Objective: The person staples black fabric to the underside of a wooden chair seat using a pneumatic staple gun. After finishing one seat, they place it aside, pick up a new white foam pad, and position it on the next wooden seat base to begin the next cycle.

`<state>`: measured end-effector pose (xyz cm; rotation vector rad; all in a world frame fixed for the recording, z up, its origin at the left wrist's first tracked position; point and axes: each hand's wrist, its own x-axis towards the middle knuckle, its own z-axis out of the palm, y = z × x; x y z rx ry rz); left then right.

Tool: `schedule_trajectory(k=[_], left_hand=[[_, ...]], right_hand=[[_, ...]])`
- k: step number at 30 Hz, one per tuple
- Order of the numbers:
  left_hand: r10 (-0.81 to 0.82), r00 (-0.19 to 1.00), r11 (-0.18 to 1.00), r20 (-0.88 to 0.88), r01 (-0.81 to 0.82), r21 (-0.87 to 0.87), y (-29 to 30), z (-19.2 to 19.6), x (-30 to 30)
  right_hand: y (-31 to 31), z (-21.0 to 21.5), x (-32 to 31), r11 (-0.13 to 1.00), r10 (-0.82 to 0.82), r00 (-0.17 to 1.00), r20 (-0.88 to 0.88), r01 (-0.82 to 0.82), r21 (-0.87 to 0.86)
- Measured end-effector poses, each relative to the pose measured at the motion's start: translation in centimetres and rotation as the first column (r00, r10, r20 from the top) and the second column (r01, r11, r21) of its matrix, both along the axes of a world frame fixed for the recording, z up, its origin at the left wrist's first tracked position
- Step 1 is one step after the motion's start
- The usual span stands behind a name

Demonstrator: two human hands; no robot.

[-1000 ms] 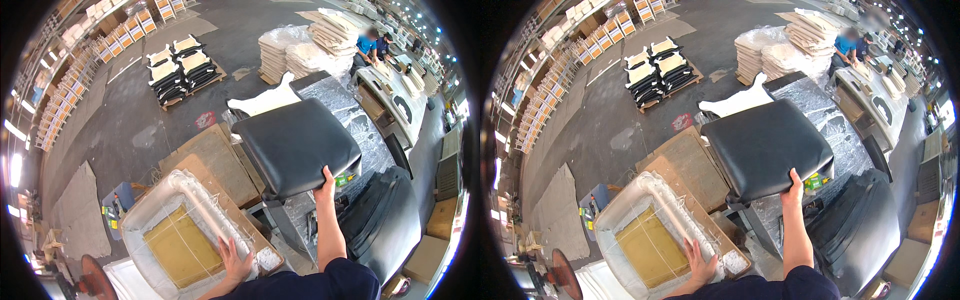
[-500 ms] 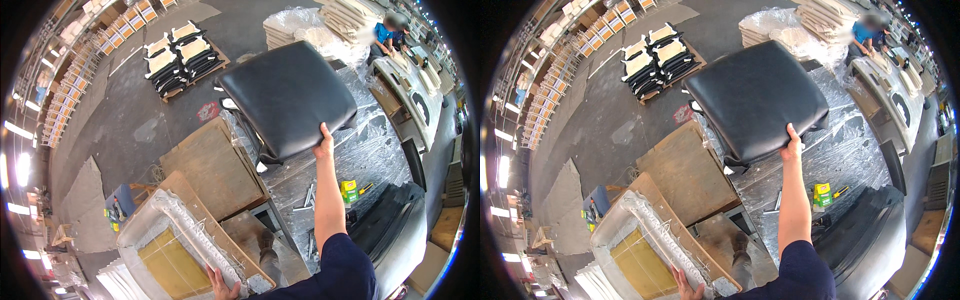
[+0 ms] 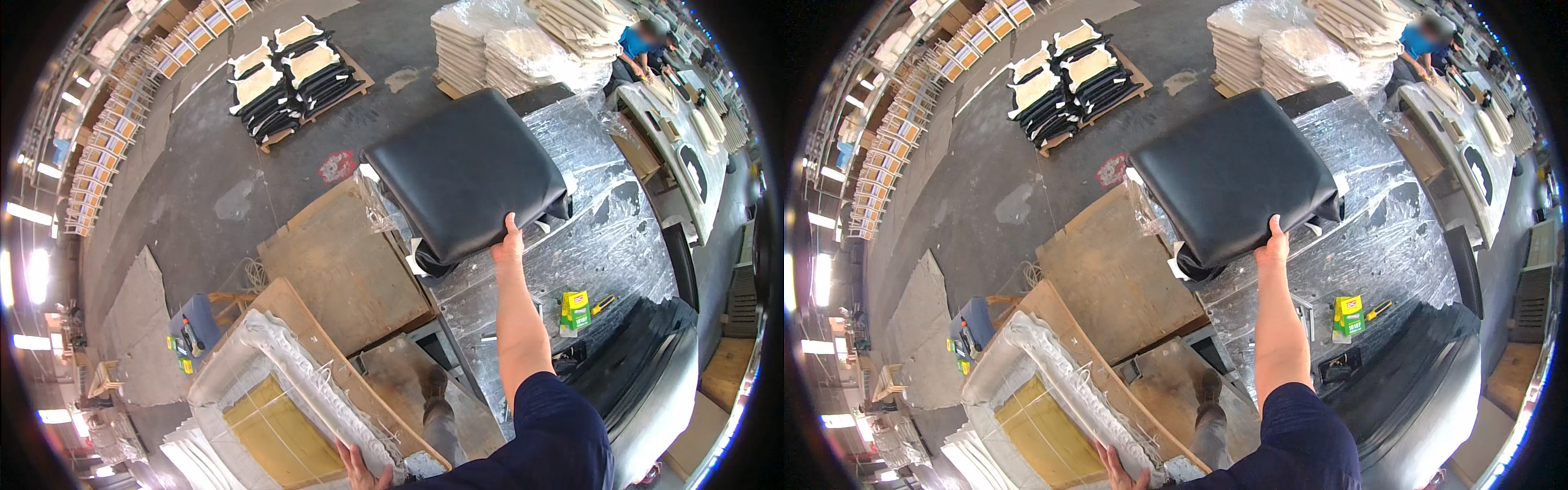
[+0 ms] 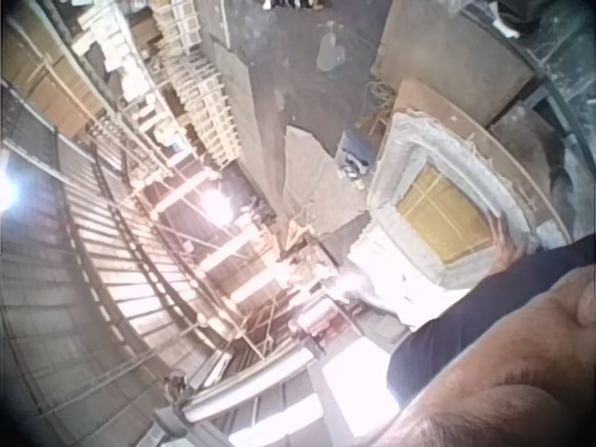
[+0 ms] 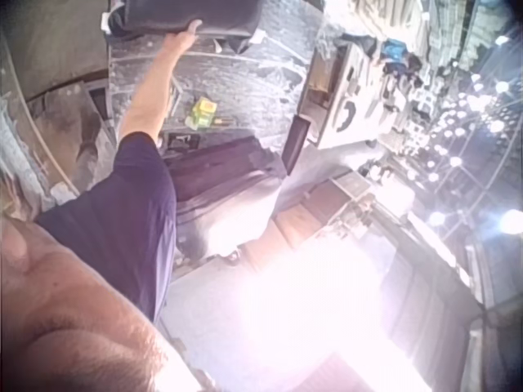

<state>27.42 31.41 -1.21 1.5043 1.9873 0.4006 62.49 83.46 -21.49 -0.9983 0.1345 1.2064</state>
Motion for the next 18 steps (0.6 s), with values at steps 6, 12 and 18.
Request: schedule_trajectory(k=[6, 12, 18], left_hand=[[0.043, 0.999, 0.997, 0.025, -0.042, -0.058, -0.7, 0.0, 0.0], [-0.061, 0.995, 0.966, 0.08, 0.039, 0.254, -0.9, -0.7, -1.2], [-0.067, 0.995, 0.956, 0.077, 0.043, 0.289, -1.2, -0.6, -2.3]], right_hand=[[-0.6, 0.9, -2.3, 0.991, -0.089, 0.996, -0.009, 0.088, -0.097], [0.0, 1.8, -0.6, 0.919, 0.065, 0.957, 0.281, 0.053, -0.392], [-15.9, 1.2, -2.2, 0.929, 0.337, 0.88, 0.335, -0.253, -0.27]])
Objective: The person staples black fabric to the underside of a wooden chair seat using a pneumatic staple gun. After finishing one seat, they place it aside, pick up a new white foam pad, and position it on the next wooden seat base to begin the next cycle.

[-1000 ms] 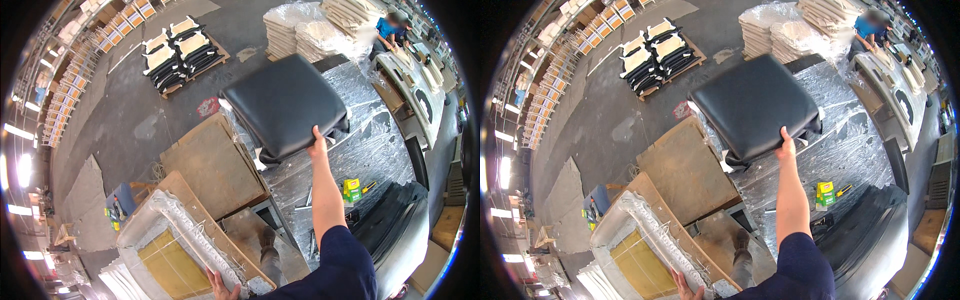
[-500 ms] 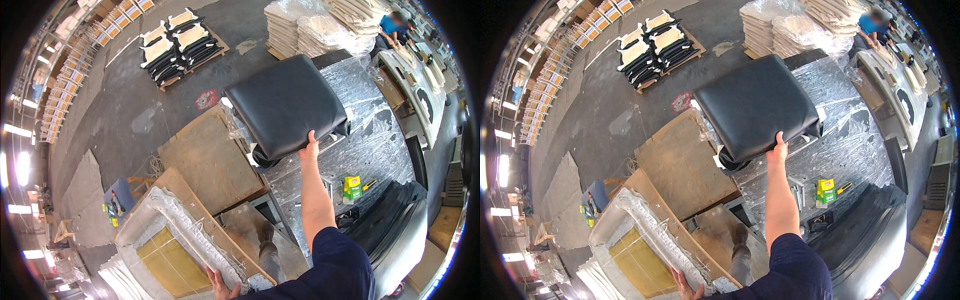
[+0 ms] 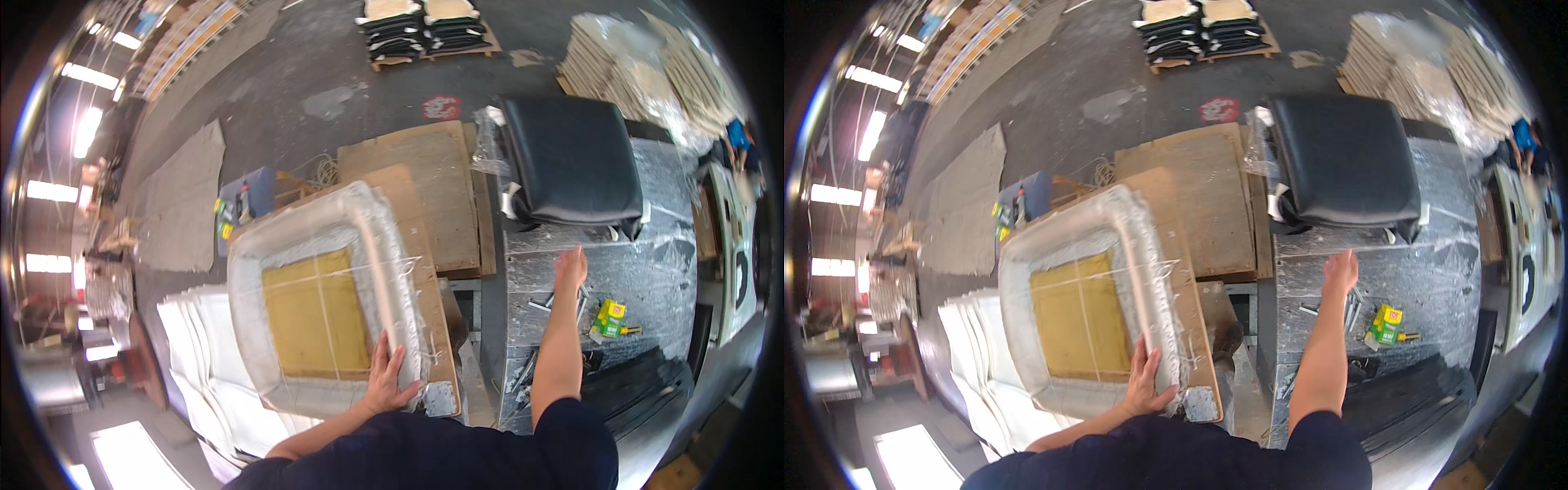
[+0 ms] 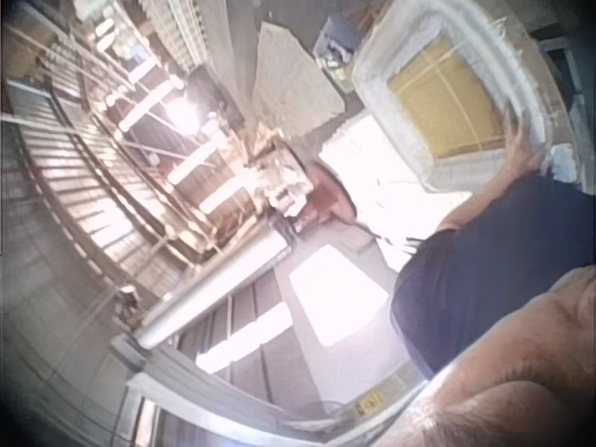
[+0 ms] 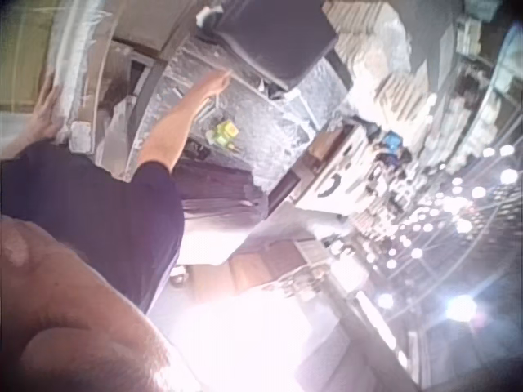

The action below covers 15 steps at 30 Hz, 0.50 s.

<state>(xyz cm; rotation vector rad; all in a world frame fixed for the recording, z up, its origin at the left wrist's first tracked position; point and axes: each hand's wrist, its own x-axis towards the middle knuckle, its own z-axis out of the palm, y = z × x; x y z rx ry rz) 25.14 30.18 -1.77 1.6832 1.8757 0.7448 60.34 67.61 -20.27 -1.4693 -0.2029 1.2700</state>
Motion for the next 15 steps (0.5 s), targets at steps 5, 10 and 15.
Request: schedule_trajectory(k=[5, 10, 15], left_hand=[[0.052, 0.998, 0.996, -0.026, -0.054, -0.064, -1.6, 0.4, 0.9], [-0.199, 0.965, 0.98, -0.169, 0.194, -0.045, -3.7, 3.4, 1.2], [-0.427, 0.888, 0.902, -0.168, 0.432, -0.009, -11.7, 2.9, -0.4]], right_hand=[[-19.8, 0.0, -1.4, 0.965, 0.191, 0.981, 0.031, -0.182, -0.189], [-35.5, 2.6, -2.3, 0.887, 0.242, 0.957, 0.16, -0.151, -0.437], [-45.4, 5.3, -2.0, 0.9, 0.268, 0.928, 0.259, -0.146, -0.41]])
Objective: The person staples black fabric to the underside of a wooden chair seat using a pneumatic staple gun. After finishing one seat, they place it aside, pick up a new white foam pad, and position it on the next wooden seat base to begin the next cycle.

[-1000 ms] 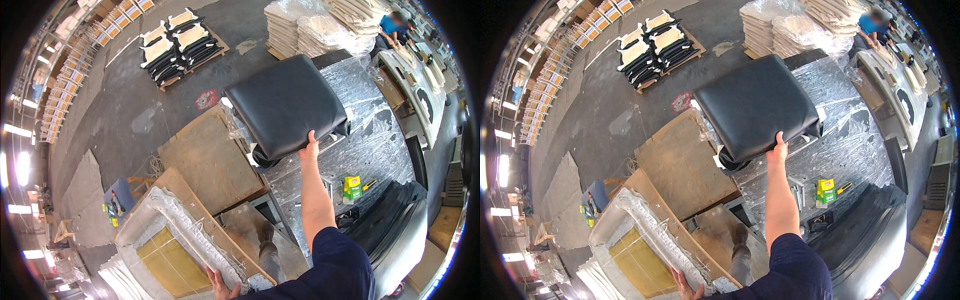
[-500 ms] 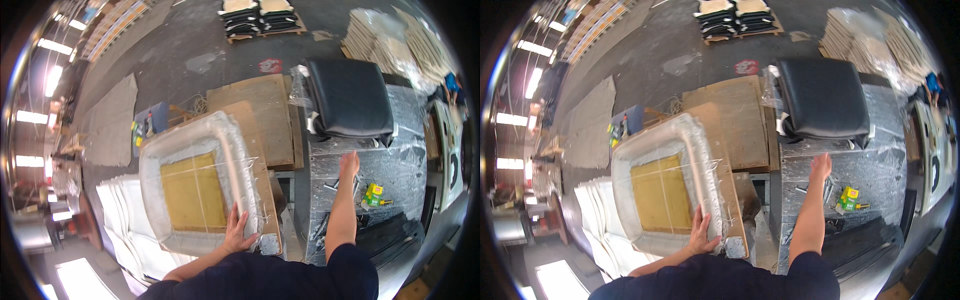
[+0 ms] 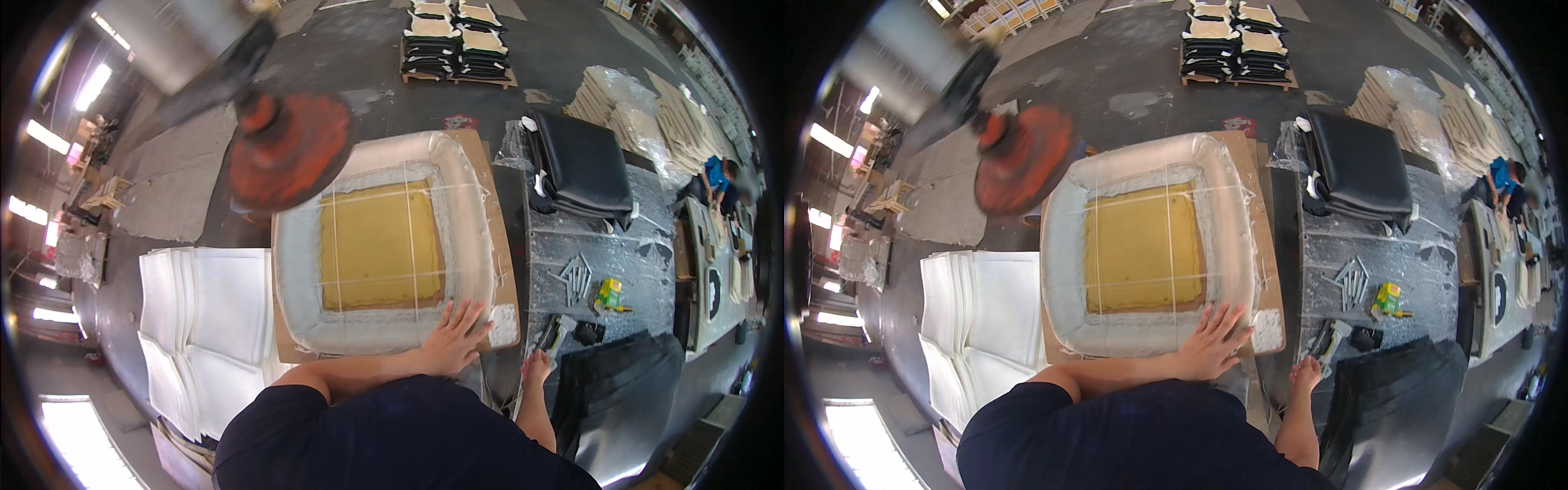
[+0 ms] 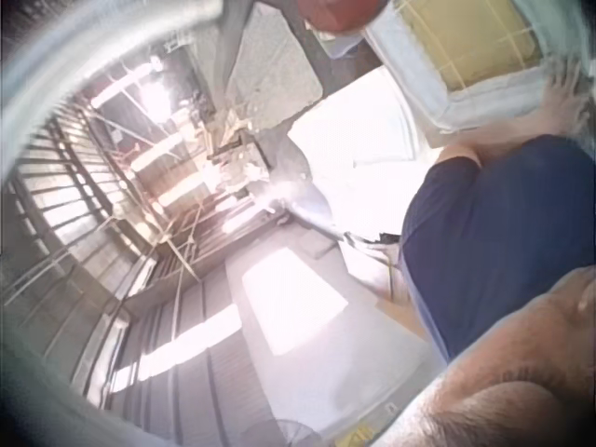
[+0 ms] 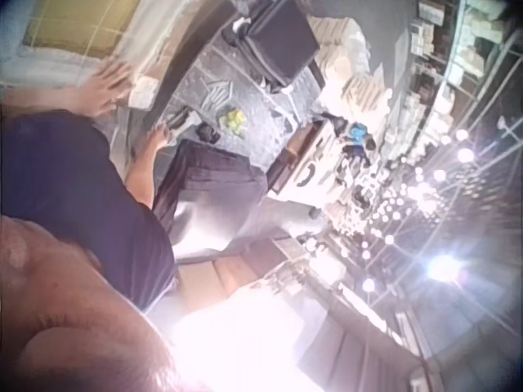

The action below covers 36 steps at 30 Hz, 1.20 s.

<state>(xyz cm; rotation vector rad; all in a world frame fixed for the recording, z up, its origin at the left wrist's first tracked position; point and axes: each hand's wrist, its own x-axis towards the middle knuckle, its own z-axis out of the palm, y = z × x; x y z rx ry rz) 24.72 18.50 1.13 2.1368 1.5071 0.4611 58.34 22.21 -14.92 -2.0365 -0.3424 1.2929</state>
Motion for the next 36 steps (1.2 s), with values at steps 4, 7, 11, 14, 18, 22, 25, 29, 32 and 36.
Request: schedule_trajectory(k=[4, 7, 11, 14, 18, 22, 25, 29, 32, 36], left_hand=[[-0.052, 0.995, 0.994, -0.086, 0.06, 0.094, -4.7, 0.3, -2.0], [-0.04, 0.999, 0.996, -0.003, 0.04, 0.074, -7.9, 0.5, -2.9], [-0.06, 0.997, 0.992, -0.045, 0.064, 0.107, -9.2, 0.2, -5.3], [-0.049, 0.998, 0.973, 0.049, 0.037, 0.227, -10.1, -0.6, -5.3], [-0.027, 0.987, 0.999, 0.158, 0.021, 0.043, -10.2, -0.3, -7.2], [0.0, 0.997, 1.0, 0.082, 0.0, -0.003, -8.9, 2.7, -6.4], [0.158, 0.987, 0.987, -0.02, -0.157, 0.036, -7.2, 2.5, -3.5], [0.282, 0.95, 0.959, -0.13, -0.28, 0.037, -6.3, 1.7, -0.4], [0.262, 0.942, 0.965, -0.209, -0.25, 0.085, -8.2, 2.2, -0.4], [0.271, 0.933, 0.962, -0.239, -0.267, 0.049, -9.8, 3.4, -1.4]], right_hand=[[-9.4, 1.4, -1.4, 1.0, -0.008, 0.999, -0.054, 0.008, -0.002], [-17.4, 2.1, -2.6, 0.982, 0.112, 0.993, -0.038, -0.116, -0.148], [-24.6, 2.6, -5.2, 0.921, 0.233, 0.971, -0.051, -0.237, -0.309], [-26.2, 3.1, -0.9, 0.898, 0.4, 0.885, 0.238, -0.326, -0.294], [-25.3, 6.1, 5.6, 0.999, 0.051, 0.834, 0.549, -0.039, -0.033], [-22.7, 10.4, 10.8, 0.996, -0.024, 0.64, 0.768, -0.052, 0.074], [-20.7, 12.9, 14.2, 0.997, 0.056, 0.515, 0.855, -0.079, -0.018], [-18.5, 13.6, 18.8, 0.979, 0.146, 0.233, 0.962, -0.175, -0.106], [-18.2, 12.7, 23.2, 0.961, 0.221, 0.181, 0.958, -0.208, -0.183], [-18.1, 11.5, 25.9, 0.961, 0.113, 0.211, 0.971, -0.272, -0.053]])
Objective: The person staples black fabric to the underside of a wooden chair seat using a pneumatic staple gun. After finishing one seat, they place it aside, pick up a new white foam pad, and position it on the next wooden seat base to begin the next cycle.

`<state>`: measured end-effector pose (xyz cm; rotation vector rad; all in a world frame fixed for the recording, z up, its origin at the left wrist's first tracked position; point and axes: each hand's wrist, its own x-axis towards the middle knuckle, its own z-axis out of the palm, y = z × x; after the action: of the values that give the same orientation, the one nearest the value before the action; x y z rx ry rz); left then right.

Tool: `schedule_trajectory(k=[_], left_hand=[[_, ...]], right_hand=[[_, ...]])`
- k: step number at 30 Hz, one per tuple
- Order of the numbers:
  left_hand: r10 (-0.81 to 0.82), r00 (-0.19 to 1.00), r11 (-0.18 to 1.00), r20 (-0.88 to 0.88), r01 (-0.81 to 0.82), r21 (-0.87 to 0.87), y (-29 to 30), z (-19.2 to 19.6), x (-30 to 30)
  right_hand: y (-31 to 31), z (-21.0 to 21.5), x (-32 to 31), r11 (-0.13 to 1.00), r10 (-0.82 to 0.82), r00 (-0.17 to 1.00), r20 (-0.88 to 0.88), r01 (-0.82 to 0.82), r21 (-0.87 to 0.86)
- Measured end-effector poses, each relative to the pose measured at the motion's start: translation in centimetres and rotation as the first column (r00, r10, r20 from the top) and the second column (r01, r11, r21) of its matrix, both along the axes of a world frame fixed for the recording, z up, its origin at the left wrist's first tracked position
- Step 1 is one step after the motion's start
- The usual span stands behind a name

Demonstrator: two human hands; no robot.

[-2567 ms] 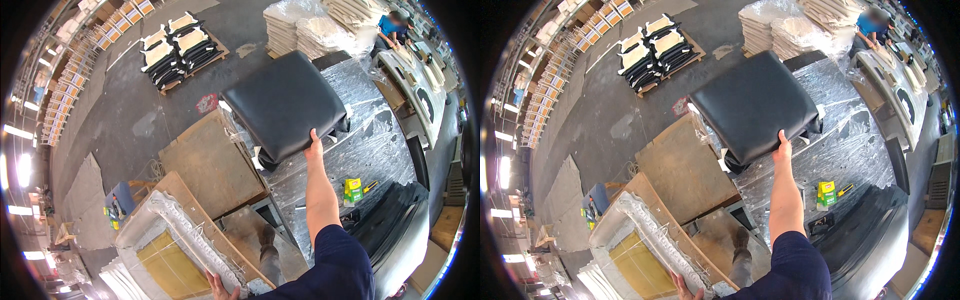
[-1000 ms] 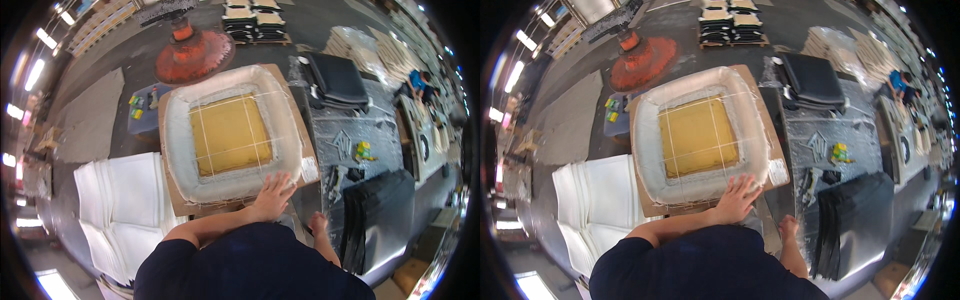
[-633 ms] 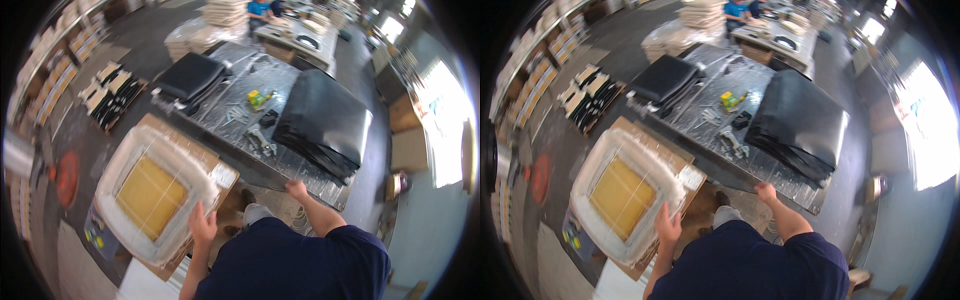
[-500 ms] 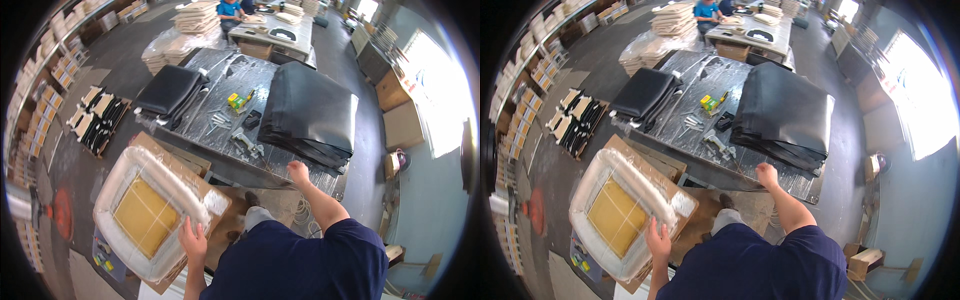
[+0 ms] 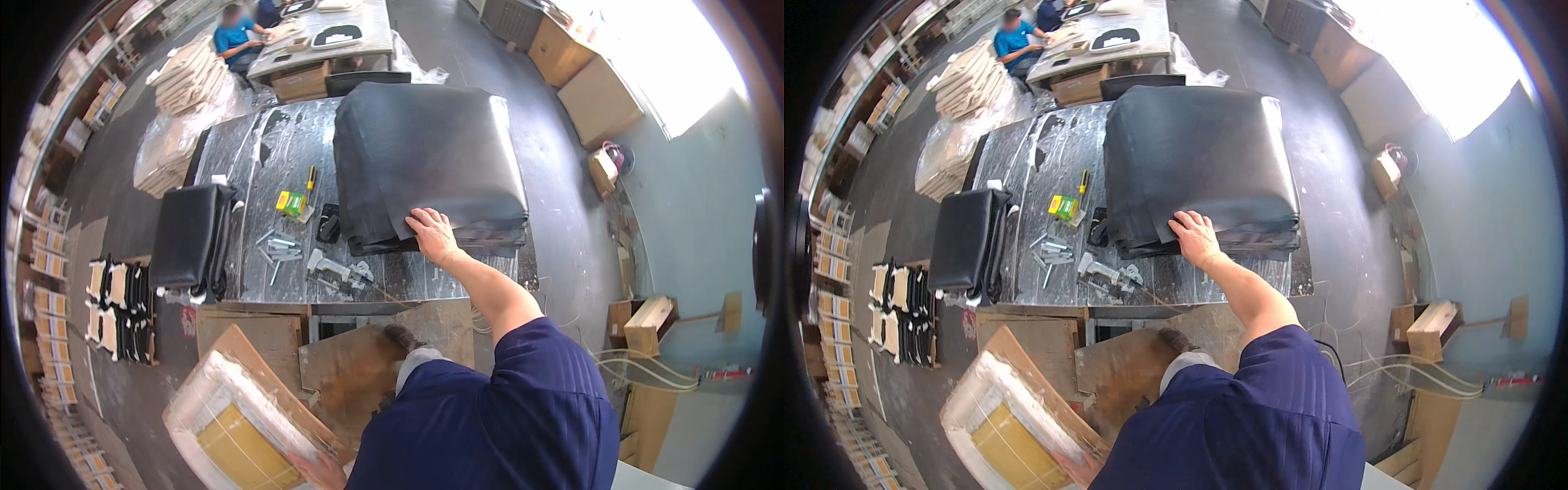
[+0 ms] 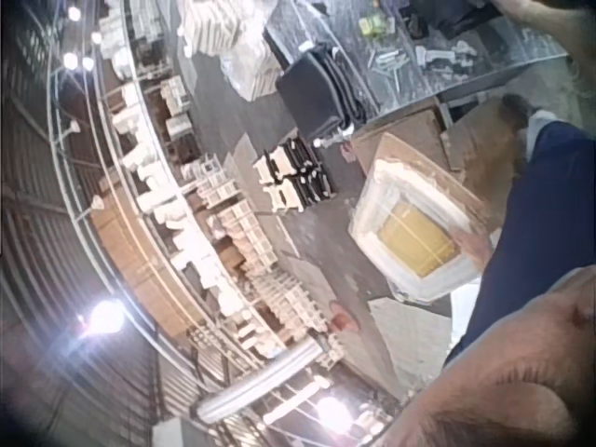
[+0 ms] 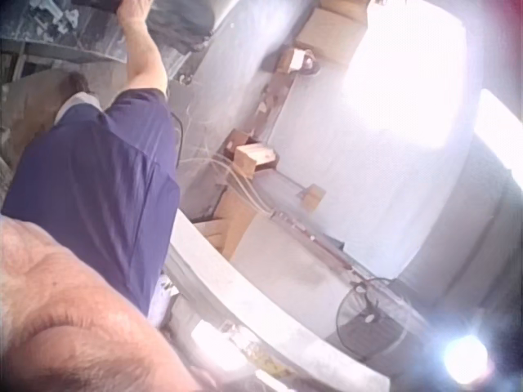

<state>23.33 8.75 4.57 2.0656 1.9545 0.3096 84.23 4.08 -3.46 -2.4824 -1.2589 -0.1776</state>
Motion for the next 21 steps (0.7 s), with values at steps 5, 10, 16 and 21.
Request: schedule_trajectory(k=[5, 10, 16, 21], left_hand=[[0.067, 0.995, 0.996, -0.072, -0.07, -0.051, 0.2, 0.1, 0.1], [0.1, 0.991, 0.991, -0.085, -0.107, -0.082, 0.2, -0.3, -1.4], [0.126, 0.992, 0.984, -0.029, -0.128, -0.121, -1.8, -1.9, -7.0], [0.043, 0.979, 0.996, 0.197, -0.058, 0.07, -4.6, -2.7, -11.4]], right_hand=[[0.5, 1.3, 1.4, 0.986, 0.038, 0.985, -0.168, -0.009, 0.167], [5.2, 4.8, -0.4, 0.955, 0.206, 0.973, -0.104, -0.177, 0.239], [14.0, 11.1, -10.1, 0.861, 0.402, 0.912, -0.077, -0.348, 0.371], [16.7, 21.9, -23.4, 0.668, 0.676, 0.687, -0.266, -0.419, 0.615]])
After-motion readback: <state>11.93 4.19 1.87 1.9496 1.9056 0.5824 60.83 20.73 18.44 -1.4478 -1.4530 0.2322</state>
